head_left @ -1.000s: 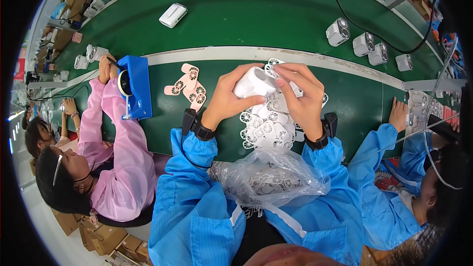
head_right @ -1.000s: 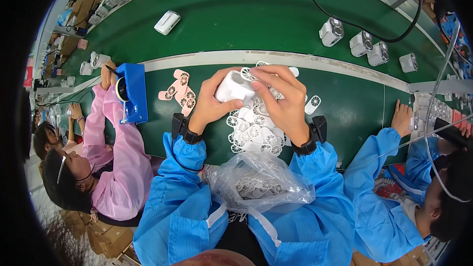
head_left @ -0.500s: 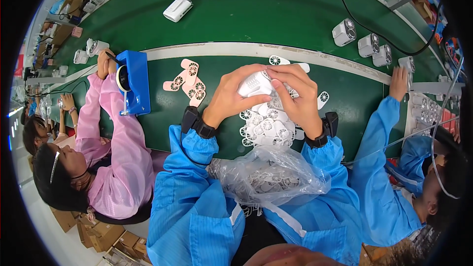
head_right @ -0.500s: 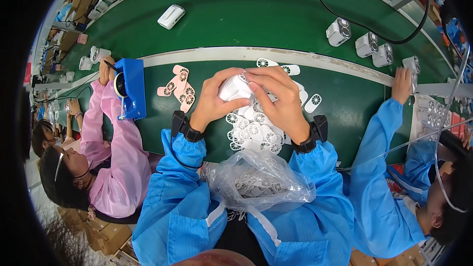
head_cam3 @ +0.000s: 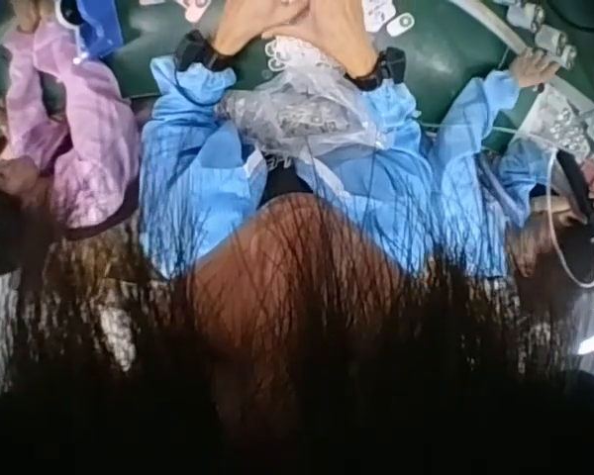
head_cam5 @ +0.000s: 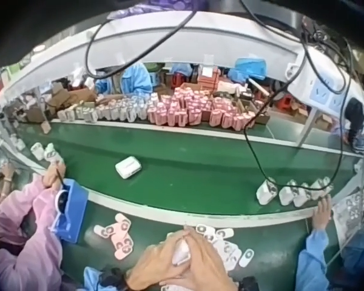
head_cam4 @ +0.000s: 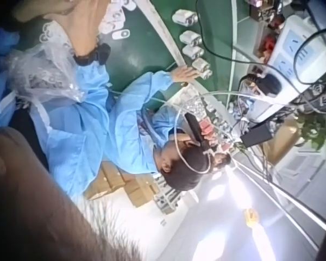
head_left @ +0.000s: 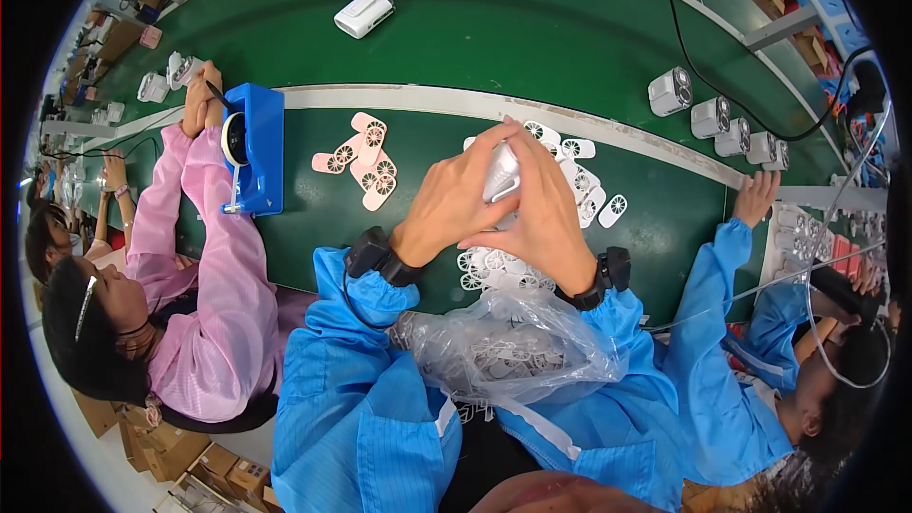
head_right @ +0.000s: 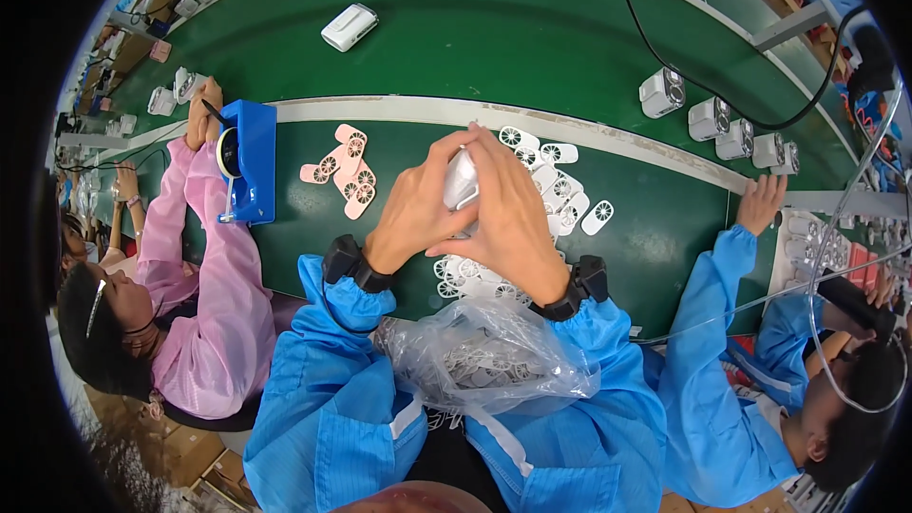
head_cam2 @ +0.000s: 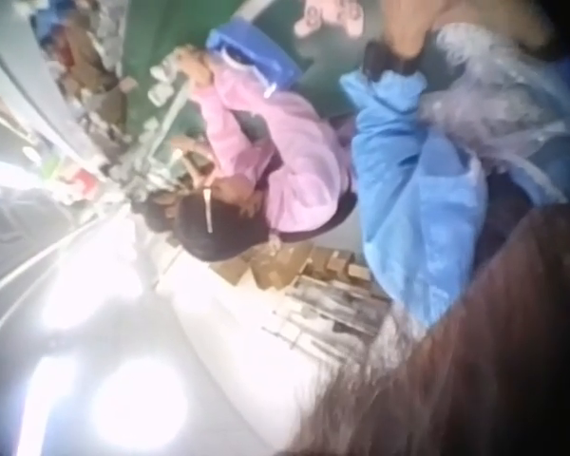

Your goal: The person picks up a white plastic housing and a white plastic fan cover, presses the cover into the housing by hand, and places the assembled unit onto the conveyor belt, repeating the process.

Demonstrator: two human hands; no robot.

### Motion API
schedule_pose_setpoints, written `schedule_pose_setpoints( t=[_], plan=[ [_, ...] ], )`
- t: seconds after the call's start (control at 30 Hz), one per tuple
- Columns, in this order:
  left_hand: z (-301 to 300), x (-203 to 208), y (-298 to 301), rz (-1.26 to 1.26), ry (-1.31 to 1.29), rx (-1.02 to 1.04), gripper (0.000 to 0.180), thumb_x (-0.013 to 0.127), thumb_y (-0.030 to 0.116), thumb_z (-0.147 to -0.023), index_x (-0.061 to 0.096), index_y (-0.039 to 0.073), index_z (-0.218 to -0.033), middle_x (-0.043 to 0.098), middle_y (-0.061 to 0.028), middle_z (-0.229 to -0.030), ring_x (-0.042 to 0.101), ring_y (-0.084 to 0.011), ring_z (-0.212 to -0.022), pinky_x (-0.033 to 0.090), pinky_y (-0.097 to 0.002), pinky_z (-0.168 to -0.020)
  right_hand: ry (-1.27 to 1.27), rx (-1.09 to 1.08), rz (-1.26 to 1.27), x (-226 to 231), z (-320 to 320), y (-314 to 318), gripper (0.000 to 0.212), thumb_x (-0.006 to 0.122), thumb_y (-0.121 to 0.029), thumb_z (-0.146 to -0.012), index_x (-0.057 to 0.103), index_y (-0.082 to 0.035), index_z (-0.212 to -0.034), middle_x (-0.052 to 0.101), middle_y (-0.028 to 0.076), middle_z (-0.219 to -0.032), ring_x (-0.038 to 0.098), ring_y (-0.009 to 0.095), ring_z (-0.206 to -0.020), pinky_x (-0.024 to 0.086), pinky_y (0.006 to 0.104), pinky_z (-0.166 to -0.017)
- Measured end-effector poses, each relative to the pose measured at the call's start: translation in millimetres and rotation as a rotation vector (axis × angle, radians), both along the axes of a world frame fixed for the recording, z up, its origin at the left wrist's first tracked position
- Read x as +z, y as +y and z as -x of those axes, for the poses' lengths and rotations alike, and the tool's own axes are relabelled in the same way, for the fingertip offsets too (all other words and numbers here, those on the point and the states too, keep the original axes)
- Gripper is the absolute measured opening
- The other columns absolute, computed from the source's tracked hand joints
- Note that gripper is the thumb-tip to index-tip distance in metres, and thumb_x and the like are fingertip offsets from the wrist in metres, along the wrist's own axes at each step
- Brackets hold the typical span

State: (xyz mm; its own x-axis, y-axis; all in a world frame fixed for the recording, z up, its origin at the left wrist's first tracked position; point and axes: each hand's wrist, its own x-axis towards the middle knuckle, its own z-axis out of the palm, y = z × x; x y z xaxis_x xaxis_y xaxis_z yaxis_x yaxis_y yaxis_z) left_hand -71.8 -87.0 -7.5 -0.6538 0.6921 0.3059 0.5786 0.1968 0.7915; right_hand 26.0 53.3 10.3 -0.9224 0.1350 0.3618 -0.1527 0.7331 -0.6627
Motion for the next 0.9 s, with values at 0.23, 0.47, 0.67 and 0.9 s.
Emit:
schedule_pose_setpoints(
  t=[0.23, 0.47, 0.67, 0.9],
  plan=[
    [-10.7, 20.3, 4.9, 0.151, -0.131, 0.06, 0.084, 0.079, 0.012, -0.078, 0.041, 0.011, -0.152, 0.073, -0.0251, -0.113, 0.071, -0.051, -0.094, 0.059, -0.0518, -0.076, 0.155, -0.157, -0.174, -21.6, 7.5, -11.7, 0.09, 0.092, -0.016, -0.062, 0.052, 0.003, -0.14, 0.062, 0.025, -0.137, 0.062, 0.045, -0.126, 0.047, 0.0561, -0.113],
    [-4.4, 10.0, 4.8, -0.094, -0.183, -0.076, 0.087, 0.078, 0.011, -0.078, 0.04, 0.006, -0.156, 0.071, -0.0296, -0.117, 0.071, -0.0495, -0.101, 0.059, -0.0495, -0.083, 0.213, -0.135, -0.124, -12.7, 8.2, -5.2, 0.073, 0.088, -0.011, -0.069, 0.059, 0.004, -0.134, 0.07, 0.023, -0.124, 0.068, 0.046, -0.115, 0.049, 0.0565, -0.111],
    [-4.4, 6.3, 0.4, 0.007, -0.327, -0.013, 0.08, 0.076, 0.014, -0.082, 0.043, 0.003, -0.153, 0.07, -0.03, -0.118, 0.069, -0.0493, -0.105, 0.057, -0.0505, -0.087, 0.171, -0.144, -0.11, -24.7, 11.2, -14.7, 0.079, 0.088, -0.01, -0.07, 0.055, 0.004, -0.14, 0.065, 0.024, -0.134, 0.064, 0.045, -0.123, 0.048, 0.0556, -0.113],
    [-5.1, 10.2, 1.2, 0.018, -0.283, -0.027, 0.073, 0.074, 0.014, -0.082, 0.046, 0.002, -0.149, 0.071, -0.0296, -0.115, 0.069, -0.0498, -0.104, 0.056, -0.0517, -0.087, 0.282, -0.184, -0.111, -23.2, 11.5, -27.9, 0.085, 0.086, -0.005, -0.071, 0.049, 0.004, -0.147, 0.059, 0.025, -0.141, 0.057, 0.044, -0.131, 0.046, 0.0558, -0.112]
  ],
)
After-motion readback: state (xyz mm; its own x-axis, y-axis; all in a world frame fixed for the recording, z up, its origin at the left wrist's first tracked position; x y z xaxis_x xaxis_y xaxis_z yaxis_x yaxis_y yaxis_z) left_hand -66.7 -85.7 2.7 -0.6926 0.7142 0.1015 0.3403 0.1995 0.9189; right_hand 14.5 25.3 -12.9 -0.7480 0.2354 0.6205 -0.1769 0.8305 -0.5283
